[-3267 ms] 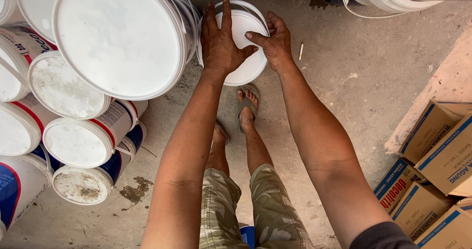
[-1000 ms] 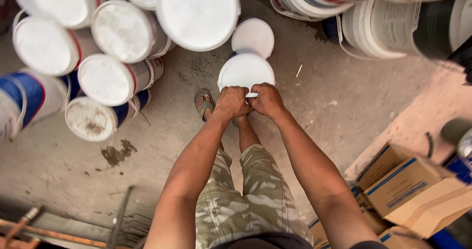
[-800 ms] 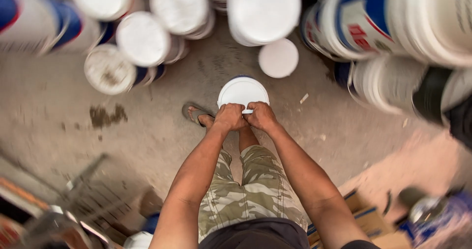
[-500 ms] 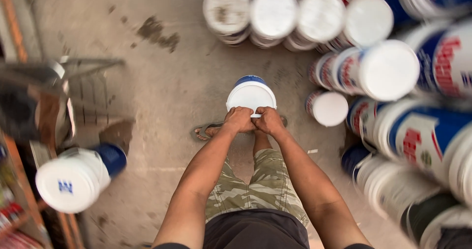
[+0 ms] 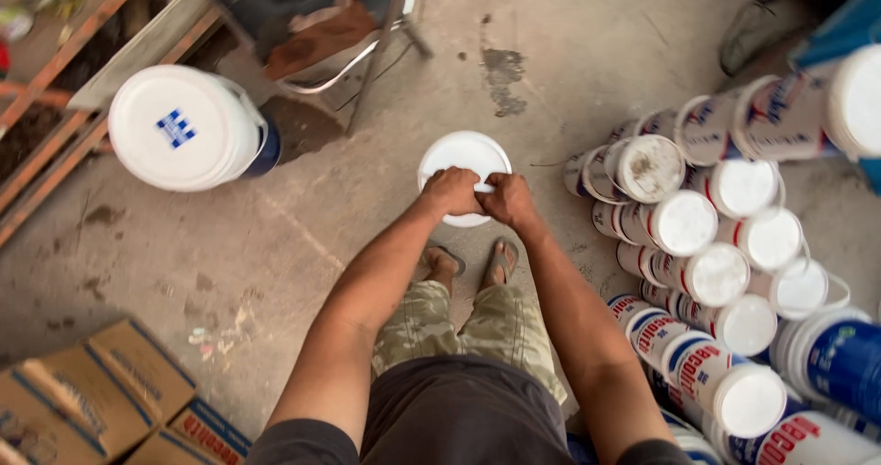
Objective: The person cleans a white bucket with a cloth, wiping the lid and sides while sitting on a chair. They then stand up, carry the bucket to a shelf, and place it among other stacked buckets.
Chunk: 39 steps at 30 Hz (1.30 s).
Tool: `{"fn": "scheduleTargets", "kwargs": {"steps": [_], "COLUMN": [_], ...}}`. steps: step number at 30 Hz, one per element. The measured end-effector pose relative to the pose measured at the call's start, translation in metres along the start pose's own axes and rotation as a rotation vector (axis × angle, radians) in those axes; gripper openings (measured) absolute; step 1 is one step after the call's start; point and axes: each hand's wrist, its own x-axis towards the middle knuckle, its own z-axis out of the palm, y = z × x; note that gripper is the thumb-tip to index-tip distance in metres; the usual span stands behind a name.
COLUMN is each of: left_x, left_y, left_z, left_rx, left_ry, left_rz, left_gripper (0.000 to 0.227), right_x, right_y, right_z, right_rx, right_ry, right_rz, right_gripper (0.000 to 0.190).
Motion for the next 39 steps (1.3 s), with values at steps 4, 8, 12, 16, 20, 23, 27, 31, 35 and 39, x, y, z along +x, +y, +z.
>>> {"fn": "scheduleTargets", "kwargs": {"steps": [4, 8, 12, 16, 20, 23, 27, 31, 35, 39], "left_x": [-0.047, -0.083, -0.1, -0.076, -0.041, -0.007, 0.062, 0.115, 0.156, 0.169], "left_y": [-0.051, -0.093, -0.128, -0.173, -0.209, -0.244, -0.303, -0.345, -0.351, -0.361], "left_z": [-0.09, -0.172, -0.255, -0.335, -0.398, -0.418, -0.461, -0.498, -0.541, -0.546], "left_rx": [-0.104, -0.172, -0.065, 0.167, 0.205, 0.248, 0.291, 0.307, 0.359, 0.374], "left_ry": [0.173, 0.333, 0.477, 0.599, 0.53, 0.481, 0.436, 0.287, 0.19, 0.107], "left_rz": [-0.046, -0.109, -0.103, -0.114, -0.096, -0.082, 0.022, 0.161, 0.307, 0.388], "left_gripper": [0.019, 0.018, 0.017, 0.023, 0.022, 0.023, 0.021, 0.019, 0.021, 0.021], "right_x": [0.054, 0.089, 0.133, 0.189, 0.222, 0.249, 0.324, 0.382, 0.402, 0.395], "right_y": [-0.091, -0.204, -0.306, -0.402, -0.455, -0.472, -0.485, -0.482, -0.515, -0.522], "right_z": [0.035, 0.041, 0.045, 0.049, 0.041, 0.052, 0.091, 0.135, 0.117, 0.118], "right_rx": [-0.006, -0.025, 0.016, 0.054, 0.051, 0.093, 0.112, 0.134, 0.146, 0.194], "right_ry": [-0.04, -0.103, -0.089, -0.068, -0.139, -0.163, -0.113, -0.029, 0.08, 0.144], "right_rz": [-0.169, -0.34, -0.461, -0.537, -0.423, -0.366, -0.203, -0.015, 0.14, 0.184], "right_gripper": [0.014, 0.015, 0.011, 0.008, 0.01, 0.008, 0.013, 0.014, 0.016, 0.024]}}
